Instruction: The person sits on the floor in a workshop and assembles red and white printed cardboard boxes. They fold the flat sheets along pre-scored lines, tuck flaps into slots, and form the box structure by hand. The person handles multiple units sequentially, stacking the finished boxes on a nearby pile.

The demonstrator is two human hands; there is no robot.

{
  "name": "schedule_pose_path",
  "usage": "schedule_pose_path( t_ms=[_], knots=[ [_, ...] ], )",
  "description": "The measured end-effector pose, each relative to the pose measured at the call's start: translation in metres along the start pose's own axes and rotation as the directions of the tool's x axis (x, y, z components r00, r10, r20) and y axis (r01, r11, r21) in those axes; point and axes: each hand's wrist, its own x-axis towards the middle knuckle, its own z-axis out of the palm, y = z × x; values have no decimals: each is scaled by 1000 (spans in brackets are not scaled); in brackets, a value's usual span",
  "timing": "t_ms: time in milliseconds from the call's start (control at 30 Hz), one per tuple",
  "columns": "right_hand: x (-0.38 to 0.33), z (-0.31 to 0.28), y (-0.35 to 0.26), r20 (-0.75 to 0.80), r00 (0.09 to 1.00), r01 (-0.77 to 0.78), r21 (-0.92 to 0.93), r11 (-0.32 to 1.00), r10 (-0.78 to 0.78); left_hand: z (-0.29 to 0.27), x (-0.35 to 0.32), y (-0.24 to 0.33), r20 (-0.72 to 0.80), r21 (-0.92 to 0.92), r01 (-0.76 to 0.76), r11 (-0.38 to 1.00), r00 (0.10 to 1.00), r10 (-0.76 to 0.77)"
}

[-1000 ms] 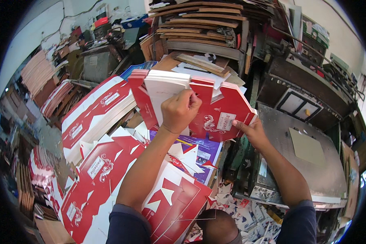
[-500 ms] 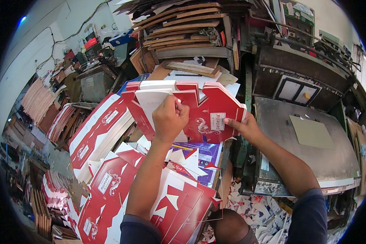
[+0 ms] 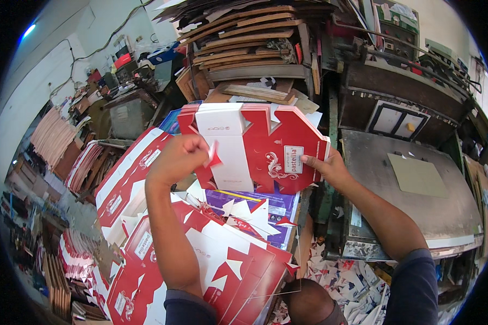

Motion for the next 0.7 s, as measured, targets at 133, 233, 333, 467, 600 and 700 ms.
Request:
schedule_pose_path(
  t_ms=[133, 233, 333, 467, 600, 700],
  knots=[
    [0, -2, 0, 0, 1000, 31, -32, 999, -31, -1, 2, -6, 108, 109, -19, 994, 994, 8],
    [-3, -6, -2, -15, 999, 28, -117, 993, -30, -3, 30, -49, -557, 0, 3, 1000, 831, -3],
    [-2, 1, -3, 36, 999, 15, -105, 994, -11, -4, 45, -131, -485, -268, -122, 956, 874, -24],
    [-1, -8, 3, 30, 997, 73, -111, 991, -70, 14, 51, -149, -291, -599, -201, 775, 956, 23],
    [4, -14, 3, -43, 993, 103, -88, 991, -107, 13, 57, -139, -333, -588, -243, 772, 942, 43],
    [5, -16, -1, -57, 992, 107, -123, 987, -115, 5, 50, -127, -299, -570, -212, 794, 953, 40]
  ],
)
